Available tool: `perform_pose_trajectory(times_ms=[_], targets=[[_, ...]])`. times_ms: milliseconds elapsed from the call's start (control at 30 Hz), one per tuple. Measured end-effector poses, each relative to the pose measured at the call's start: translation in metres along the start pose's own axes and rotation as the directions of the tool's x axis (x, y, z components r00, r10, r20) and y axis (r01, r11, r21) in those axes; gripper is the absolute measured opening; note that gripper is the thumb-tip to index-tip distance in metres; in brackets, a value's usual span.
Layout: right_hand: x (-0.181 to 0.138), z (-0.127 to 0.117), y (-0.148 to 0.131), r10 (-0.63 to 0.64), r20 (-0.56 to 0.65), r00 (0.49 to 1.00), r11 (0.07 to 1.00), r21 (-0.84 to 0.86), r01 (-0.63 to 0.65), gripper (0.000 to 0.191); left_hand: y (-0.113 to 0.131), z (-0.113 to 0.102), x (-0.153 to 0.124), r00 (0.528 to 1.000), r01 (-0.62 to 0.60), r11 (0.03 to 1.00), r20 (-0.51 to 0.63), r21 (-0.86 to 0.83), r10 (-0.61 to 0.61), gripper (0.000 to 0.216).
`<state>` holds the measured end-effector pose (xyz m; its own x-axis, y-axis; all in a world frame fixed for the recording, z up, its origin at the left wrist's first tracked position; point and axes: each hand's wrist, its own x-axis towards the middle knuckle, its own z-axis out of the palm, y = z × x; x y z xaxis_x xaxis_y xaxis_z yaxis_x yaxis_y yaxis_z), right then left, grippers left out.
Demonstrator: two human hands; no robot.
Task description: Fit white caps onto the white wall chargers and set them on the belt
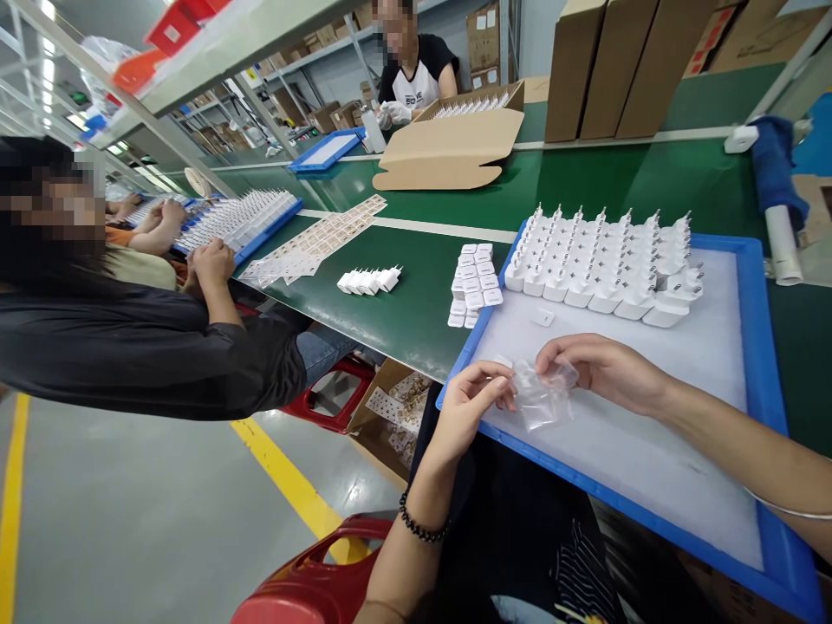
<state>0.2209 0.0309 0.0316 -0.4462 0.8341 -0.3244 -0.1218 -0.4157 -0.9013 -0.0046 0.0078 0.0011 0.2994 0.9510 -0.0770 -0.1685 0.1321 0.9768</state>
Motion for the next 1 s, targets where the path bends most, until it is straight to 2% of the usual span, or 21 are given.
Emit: perform_pose_trajectory(times_ms=[167,300,433,600,700,867,1000], targets=[[0.003,0.000,0.006,-0.020,0.030,0.999,0.999,-0.031,0.021,0.021,0.001,0.002,0.000,0.999,0.054,0.997,0.012,-0.057,-0.053,0.055],[0.001,0.003,0.006,-0.017,0.090,0.996,0.997,-0.070,0.023,0.025,0.004,0.005,0.001,0.988,0.138,0.990,0.068,0.001,-0.137,0.051],[-0.003,0.007,0.005,0.008,0.117,0.993,0.995,-0.103,0.004,0.038,0.000,0.008,0.000,0.996,0.082,0.996,0.022,0.027,-0.082,0.049],[-0.002,0.012,0.011,0.021,0.093,0.995,0.983,-0.182,-0.004,0.029,-0.009,0.011,-0.004,0.996,-0.053,0.986,-0.058,0.160,0.063,0.041],[0.001,0.012,0.016,0.002,0.101,0.995,0.980,-0.197,0.018,0.025,-0.014,0.012,-0.005,0.990,-0.093,0.978,-0.091,0.188,0.111,0.036],[0.006,0.007,0.020,-0.018,0.132,0.991,0.977,-0.209,0.046,0.021,-0.014,0.011,-0.003,0.993,-0.058,0.992,-0.096,0.116,0.069,0.039],[0.007,0.004,0.021,-0.060,0.116,0.991,0.968,-0.234,0.087,0.016,-0.005,0.007,-0.002,1.000,0.004,0.995,0.023,0.104,-0.006,0.045]])
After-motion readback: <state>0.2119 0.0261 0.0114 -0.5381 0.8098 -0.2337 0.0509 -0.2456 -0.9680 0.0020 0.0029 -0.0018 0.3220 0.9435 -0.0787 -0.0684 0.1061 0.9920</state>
